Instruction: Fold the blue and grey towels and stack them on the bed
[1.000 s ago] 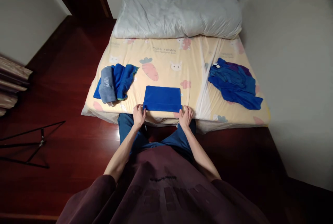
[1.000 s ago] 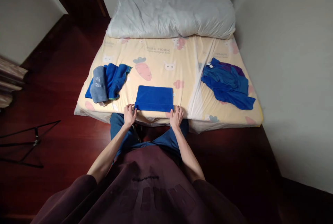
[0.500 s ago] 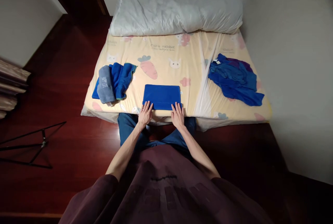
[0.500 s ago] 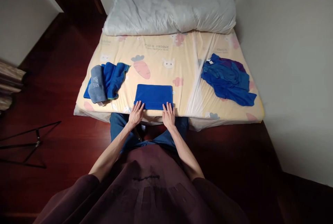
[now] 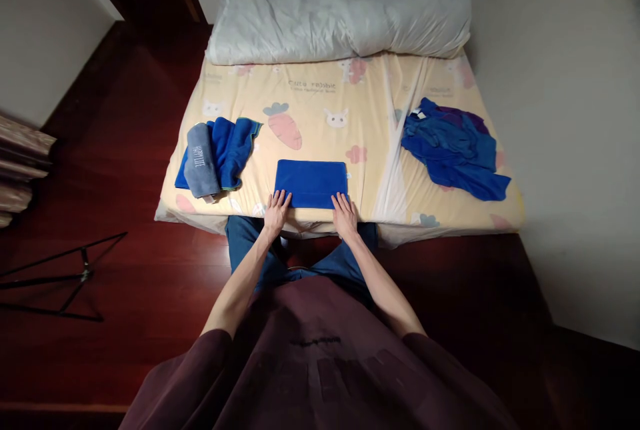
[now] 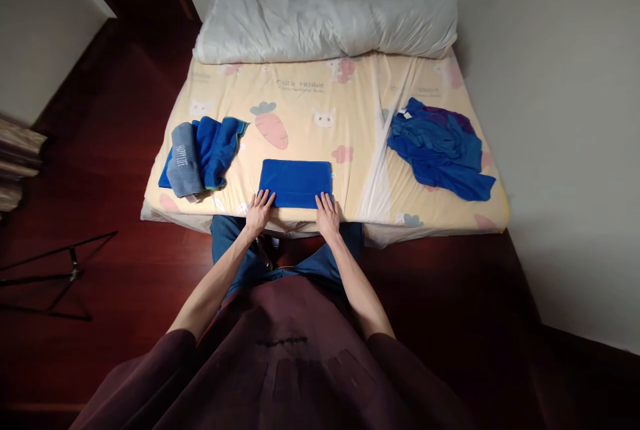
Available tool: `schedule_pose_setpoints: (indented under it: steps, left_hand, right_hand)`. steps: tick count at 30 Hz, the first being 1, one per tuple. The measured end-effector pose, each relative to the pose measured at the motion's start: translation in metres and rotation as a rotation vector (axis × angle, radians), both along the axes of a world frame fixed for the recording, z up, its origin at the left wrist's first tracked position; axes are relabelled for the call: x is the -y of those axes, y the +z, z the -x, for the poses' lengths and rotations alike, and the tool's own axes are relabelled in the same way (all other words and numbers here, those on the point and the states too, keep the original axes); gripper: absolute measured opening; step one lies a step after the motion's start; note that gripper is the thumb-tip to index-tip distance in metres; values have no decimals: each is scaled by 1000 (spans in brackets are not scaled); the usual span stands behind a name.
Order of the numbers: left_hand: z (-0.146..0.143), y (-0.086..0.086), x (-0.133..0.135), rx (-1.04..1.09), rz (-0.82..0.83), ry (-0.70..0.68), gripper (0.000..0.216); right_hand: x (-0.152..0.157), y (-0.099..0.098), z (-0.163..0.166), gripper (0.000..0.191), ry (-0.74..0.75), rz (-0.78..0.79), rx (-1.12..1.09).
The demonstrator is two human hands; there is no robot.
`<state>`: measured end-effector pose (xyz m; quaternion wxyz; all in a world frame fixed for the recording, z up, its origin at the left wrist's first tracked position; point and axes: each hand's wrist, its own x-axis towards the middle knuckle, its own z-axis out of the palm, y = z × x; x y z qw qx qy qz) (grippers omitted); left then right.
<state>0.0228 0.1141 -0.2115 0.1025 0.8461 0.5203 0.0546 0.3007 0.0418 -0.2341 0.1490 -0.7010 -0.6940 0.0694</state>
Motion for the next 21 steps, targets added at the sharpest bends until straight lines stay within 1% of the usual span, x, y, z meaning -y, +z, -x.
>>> schedule_pose_setpoints:
  steps: [7, 11, 16, 21]
  left_hand:
    - [-2, 4, -22, -50, 28, -8, 60]
    - [-1, 9, -26, -52, 57, -1, 60]
    - [2, 16, -16, -80, 76, 4, 61]
    - [9, 17, 7, -109, 53, -19, 62]
  right_hand:
    - [-21, -2, -12, 60, 14, 24, 4]
    - [-32, 1, -16, 64, 26, 40, 8]
    - [-26, 3, -15, 61, 19, 30, 3]
    - [-1, 3, -14, 60, 46, 4, -30]
